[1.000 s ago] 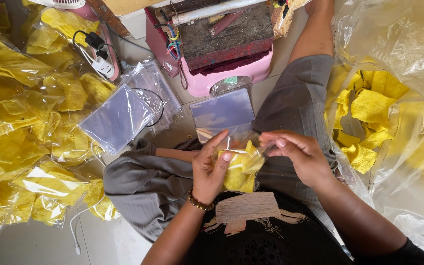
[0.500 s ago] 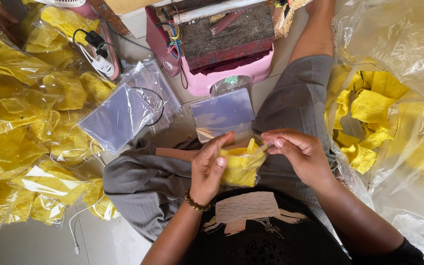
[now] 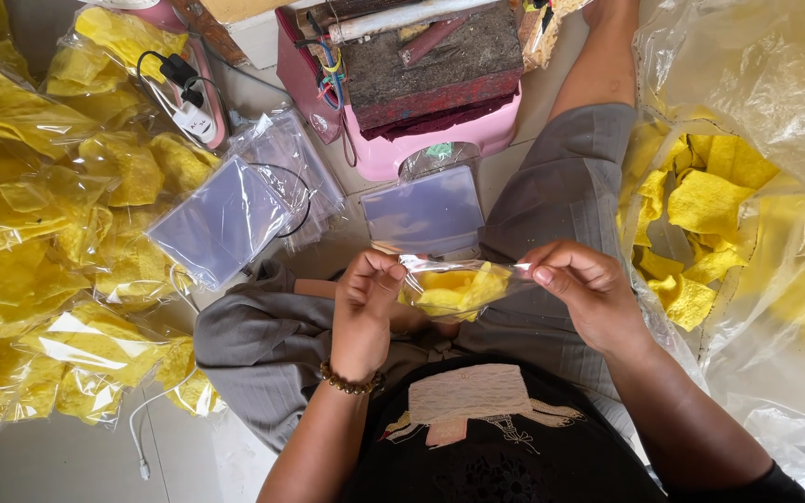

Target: Manually folding yellow food items and placing them into small plastic bags for packaging.

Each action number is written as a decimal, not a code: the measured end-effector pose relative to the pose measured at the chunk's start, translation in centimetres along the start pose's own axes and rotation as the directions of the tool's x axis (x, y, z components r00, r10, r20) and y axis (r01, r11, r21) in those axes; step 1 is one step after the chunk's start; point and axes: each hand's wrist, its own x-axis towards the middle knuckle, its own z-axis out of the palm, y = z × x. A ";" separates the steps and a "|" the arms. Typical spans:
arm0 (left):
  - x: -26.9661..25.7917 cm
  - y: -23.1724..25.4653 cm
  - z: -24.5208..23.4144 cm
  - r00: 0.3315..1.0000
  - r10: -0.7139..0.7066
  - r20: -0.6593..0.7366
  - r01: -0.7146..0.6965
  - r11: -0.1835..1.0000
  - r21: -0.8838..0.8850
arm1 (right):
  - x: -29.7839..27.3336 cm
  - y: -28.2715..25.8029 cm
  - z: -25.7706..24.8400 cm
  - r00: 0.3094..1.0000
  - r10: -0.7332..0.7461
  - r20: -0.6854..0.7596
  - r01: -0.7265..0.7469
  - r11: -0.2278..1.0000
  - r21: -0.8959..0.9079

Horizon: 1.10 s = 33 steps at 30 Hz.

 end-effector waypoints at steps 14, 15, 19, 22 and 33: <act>0.5 2.6 1.0 0.985 0.092 0.147 -0.130 0.952 0.278 | 0.2 -3.0 0.1 0.990 -0.111 0.091 0.137 0.925 -0.354; 0.6 2.7 1.1 0.985 0.091 0.144 -0.129 0.952 0.276 | 0.5 -3.6 0.7 0.990 -0.109 0.093 0.135 0.925 -0.356; 1.8 1.9 0.8 0.883 0.389 0.261 -0.461 0.622 0.632 | 1.7 -4.8 2.2 0.969 -0.196 0.152 0.248 0.758 -0.604; 3.7 0.7 -0.3 0.807 0.448 0.386 -0.558 0.360 0.748 | 3.0 -4.3 2.3 0.954 -0.244 0.175 0.297 0.681 -0.670; 16.6 -0.7 5.7 0.970 0.239 0.037 -0.241 0.954 0.178 | 20.1 0.7 3.1 0.979 -0.029 -0.202 0.095 0.940 0.328</act>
